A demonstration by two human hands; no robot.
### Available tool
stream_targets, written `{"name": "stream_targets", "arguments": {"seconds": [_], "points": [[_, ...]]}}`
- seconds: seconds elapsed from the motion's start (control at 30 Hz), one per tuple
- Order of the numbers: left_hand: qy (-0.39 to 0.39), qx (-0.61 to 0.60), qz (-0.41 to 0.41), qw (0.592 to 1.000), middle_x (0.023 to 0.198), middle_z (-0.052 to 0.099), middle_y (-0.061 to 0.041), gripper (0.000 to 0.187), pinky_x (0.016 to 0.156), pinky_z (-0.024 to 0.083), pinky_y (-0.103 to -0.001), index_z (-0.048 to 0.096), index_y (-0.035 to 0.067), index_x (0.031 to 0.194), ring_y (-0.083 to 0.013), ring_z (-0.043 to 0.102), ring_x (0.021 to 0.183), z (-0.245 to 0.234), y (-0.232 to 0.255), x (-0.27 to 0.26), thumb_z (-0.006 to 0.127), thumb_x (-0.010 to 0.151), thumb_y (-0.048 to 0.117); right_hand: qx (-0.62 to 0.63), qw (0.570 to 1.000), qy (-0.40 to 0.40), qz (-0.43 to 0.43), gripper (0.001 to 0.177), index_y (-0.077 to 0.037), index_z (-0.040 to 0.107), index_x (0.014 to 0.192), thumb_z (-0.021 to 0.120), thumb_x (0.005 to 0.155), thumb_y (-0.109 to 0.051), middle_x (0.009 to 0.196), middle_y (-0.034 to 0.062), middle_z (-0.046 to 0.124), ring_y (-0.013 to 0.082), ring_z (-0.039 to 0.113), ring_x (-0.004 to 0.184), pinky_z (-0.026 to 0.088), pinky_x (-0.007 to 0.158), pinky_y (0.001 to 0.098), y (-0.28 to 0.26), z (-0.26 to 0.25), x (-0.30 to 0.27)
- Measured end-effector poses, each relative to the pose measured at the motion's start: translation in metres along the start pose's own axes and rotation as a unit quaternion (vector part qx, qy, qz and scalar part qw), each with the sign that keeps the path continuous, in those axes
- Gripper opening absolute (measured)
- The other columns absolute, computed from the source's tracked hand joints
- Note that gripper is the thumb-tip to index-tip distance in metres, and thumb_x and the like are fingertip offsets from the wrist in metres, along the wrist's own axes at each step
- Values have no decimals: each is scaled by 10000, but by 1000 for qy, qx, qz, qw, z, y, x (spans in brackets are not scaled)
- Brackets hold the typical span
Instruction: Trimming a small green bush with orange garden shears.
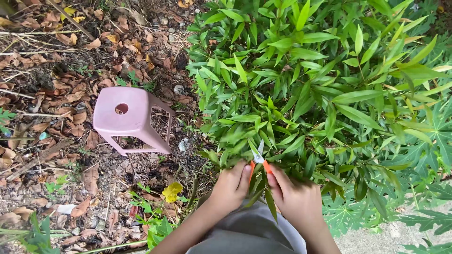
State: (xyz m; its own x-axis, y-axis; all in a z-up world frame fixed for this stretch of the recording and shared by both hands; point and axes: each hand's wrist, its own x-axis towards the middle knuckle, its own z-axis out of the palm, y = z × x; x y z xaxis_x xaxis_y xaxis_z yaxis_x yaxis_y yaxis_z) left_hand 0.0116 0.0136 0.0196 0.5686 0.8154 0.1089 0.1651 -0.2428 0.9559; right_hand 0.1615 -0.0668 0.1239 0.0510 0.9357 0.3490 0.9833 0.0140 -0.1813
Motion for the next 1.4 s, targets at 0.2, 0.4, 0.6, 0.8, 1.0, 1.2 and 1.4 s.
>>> {"name": "stream_targets", "arguments": {"seconds": [0.2, 0.4, 0.6, 0.8, 1.0, 1.2, 1.4], "points": [[-5, -14, -36, 999, 731, 666, -252, 234, 637, 528, -502, 617, 20, 1094, -450, 695, 713, -9, 8, 23, 489, 1049, 210, -45, 999, 26, -8, 226, -121, 752, 1107, 718, 894, -188, 665, 41, 724, 200, 645, 455, 505, 467, 364, 0, 3, 17], [44, -17, 64, 997, 776, 650, -262, 227, 667, 515, -506, 581, -2, 1020, -486, 653, 764, -7, 7, 39, 477, 1096, 184, -23, 999, 41, 20, 188, -110, 747, 1096, 709, 922, -169, 638, 58, 696, 226, 651, 475, 503, 471, 378, 3, 8, 27], [37, -6, 32, 999, 722, 631, -269, 250, 597, 495, -518, 554, -10, 969, -494, 642, 704, -8, 20, 47, 470, 1094, 189, -7, 998, 50, 42, 220, -96, 750, 1117, 705, 916, -174, 573, 66, 655, 230, 628, 440, 499, 460, 384, 6, 14, 32], [21, -51, -69, 996, 627, 630, -228, 231, 498, 491, -517, 525, 8, 992, -447, 657, 566, 9, 26, 35, 436, 1082, 201, -22, 994, 45, 95, 216, -77, 737, 1097, 695, 920, -192, 542, 72, 640, 234, 626, 419, 495, 424, 393, -9, 40, 12], [30, -59, -78, 995, 635, 636, -235, 238, 511, 488, -511, 540, 14, 995, -441, 635, 558, 15, 26, 16, 428, 1082, 205, 6, 995, 47, 87, 234, -74, 709, 1134, 699, 932, -191, 540, 47, 633, 225, 616, 427, 499, 448, 387, -7, 54, -14], [-15, -52, -87, 995, 660, 656, -234, 222, 509, 492, -522, 530, 24, 1039, -451, 657, 589, 12, 35, -9, 431, 1068, 220, 57, 993, 26, 104, 331, -92, 722, 1167, 751, 851, -185, 538, 32, 654, 198, 622, 407, 496, 430, 366, -19, 24, -25], [-45, -8, -39, 998, 646, 635, -227, 216, 517, 485, -547, 506, 28, 1091, -462, 639, 587, 25, 31, -14, 439, 1096, 233, 36, 992, 49, 106, 296, -106, 722, 1146, 750, 856, -159, 560, 7, 651, 185, 626, 446, 496, 460, 348, -9, 16, -38]]}}
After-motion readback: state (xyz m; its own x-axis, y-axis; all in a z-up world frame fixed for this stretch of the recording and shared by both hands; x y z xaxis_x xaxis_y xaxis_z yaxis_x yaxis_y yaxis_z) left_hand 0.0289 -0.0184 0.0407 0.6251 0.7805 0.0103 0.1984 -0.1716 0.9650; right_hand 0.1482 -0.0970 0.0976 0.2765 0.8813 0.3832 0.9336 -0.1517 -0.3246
